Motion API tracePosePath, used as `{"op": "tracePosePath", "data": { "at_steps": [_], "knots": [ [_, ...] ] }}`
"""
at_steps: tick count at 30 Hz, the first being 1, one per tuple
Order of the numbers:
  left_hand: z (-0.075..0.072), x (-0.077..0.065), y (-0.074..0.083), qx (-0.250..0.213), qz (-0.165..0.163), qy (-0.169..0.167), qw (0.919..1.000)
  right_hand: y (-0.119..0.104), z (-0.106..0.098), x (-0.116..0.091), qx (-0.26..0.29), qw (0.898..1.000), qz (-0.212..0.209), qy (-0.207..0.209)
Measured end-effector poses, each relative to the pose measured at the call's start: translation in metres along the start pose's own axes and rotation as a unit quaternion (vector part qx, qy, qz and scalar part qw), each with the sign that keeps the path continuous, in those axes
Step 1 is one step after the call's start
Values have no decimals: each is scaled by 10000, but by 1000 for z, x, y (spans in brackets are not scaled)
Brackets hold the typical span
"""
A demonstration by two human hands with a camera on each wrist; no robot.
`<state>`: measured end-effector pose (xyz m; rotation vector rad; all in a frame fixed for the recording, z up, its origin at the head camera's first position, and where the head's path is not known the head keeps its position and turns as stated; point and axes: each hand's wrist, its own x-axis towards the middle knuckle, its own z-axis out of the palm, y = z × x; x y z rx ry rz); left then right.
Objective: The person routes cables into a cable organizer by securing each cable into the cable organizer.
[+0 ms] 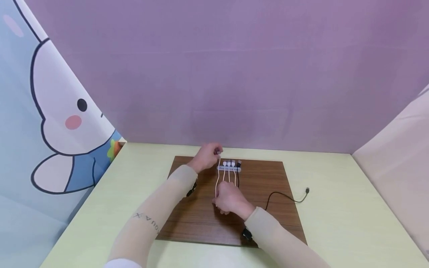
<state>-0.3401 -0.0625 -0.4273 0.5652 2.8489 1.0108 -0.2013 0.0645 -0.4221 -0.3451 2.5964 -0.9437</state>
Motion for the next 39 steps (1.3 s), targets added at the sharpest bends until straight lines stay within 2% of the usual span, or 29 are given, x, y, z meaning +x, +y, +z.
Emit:
{"op": "tracePosePath", "data": {
  "at_steps": [6, 21, 29, 39],
  "knots": [
    [7, 4, -4, 90, 14, -37, 10000, 2, 0, 2, -223, 9997, -64, 41],
    [16, 3, -11, 317, -66, -114, 9994, 2, 1, 1, -136, 9999, -93, -7],
    [18, 2, -11, 407, -138, -195, 9989, -1, 2, -1, -365, 9991, -235, 34],
    [20, 2, -9, 404, -149, -353, 9984, 0, 5, 1, -301, 9993, -179, -92]
  ]
}}
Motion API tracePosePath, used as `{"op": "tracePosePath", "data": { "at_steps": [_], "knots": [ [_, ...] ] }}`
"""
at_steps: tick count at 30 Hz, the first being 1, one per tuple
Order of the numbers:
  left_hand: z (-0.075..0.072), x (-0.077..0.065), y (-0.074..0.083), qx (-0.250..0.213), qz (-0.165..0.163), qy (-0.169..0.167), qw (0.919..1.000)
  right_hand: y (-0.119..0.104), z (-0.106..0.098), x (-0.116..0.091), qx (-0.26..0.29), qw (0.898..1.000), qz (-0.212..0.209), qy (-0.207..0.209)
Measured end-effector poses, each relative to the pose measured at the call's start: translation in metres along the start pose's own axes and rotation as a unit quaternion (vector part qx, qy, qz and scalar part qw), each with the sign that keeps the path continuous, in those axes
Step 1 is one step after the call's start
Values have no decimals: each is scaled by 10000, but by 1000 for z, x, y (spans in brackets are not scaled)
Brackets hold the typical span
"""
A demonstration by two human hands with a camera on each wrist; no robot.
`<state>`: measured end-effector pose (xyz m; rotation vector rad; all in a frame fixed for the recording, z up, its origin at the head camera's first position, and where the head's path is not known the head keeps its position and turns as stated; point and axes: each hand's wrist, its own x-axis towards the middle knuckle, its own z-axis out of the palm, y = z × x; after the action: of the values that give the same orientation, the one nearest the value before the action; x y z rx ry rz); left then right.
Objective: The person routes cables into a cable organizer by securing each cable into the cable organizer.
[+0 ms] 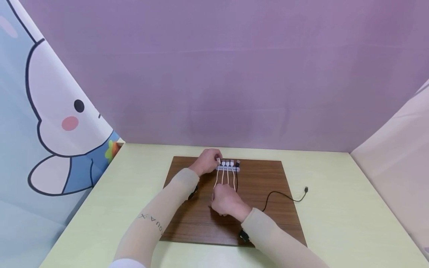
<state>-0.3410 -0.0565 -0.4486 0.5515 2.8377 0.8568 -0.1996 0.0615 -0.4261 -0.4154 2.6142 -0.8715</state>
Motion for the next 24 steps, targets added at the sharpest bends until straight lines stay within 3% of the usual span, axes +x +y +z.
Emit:
{"op": "tracePosePath", "data": {
  "at_steps": [7, 15, 24],
  "knots": [
    [-1, -3, -5, -41, 46, -36, 10000, -1, 5, 1, 31, 10000, 20, -80],
    [-1, -8, -7, -43, 190, -97, 9998, -2, 6, 0, -115, 9997, -162, 146],
    [-4, -18, -6, -112, 141, 62, 9998, 13, -7, -2, 91, 9987, -292, 412]
  ]
}}
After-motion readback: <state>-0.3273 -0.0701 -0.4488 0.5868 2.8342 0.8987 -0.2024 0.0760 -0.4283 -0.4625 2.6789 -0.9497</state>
